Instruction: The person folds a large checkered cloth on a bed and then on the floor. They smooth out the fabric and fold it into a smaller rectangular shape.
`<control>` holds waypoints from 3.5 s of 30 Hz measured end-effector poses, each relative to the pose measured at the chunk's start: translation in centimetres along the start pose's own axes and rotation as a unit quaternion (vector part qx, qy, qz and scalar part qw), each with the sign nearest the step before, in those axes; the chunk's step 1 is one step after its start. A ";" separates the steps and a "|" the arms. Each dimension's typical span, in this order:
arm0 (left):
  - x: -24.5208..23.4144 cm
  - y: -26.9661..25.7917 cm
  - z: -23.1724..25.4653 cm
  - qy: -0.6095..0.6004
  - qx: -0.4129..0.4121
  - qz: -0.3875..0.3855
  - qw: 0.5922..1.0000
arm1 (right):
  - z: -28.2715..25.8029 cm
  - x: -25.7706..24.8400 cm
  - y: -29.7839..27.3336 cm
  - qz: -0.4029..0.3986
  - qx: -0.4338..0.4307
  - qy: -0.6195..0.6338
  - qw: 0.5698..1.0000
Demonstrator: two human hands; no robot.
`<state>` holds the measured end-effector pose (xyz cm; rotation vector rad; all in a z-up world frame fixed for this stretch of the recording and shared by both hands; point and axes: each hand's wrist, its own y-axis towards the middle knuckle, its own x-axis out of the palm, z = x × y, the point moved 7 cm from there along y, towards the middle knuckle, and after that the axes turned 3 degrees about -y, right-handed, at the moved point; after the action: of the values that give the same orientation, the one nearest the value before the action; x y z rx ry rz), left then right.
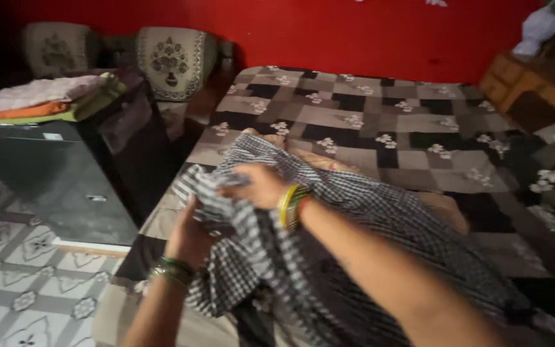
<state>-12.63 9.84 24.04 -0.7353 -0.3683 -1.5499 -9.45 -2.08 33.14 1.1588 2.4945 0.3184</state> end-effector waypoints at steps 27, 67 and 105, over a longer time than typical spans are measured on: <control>-19.6 12.7 -10.0 -0.159 0.120 -0.009 0.980 | 7.1 5.1 -2.5 0.252 0.183 -0.350 0.884; -17.9 10.9 -13.7 0.127 0.058 0.185 0.973 | 22.9 -5.8 -11.4 0.417 0.280 -0.332 0.799; -9.7 -6.5 -17.2 0.119 -0.135 0.295 0.938 | 33.5 -9.8 -18.7 0.482 0.347 -0.336 0.731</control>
<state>-23.17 7.27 6.29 -0.7692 0.2419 -1.1024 -2.34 -19.91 -1.52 2.2746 1.1681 -0.7501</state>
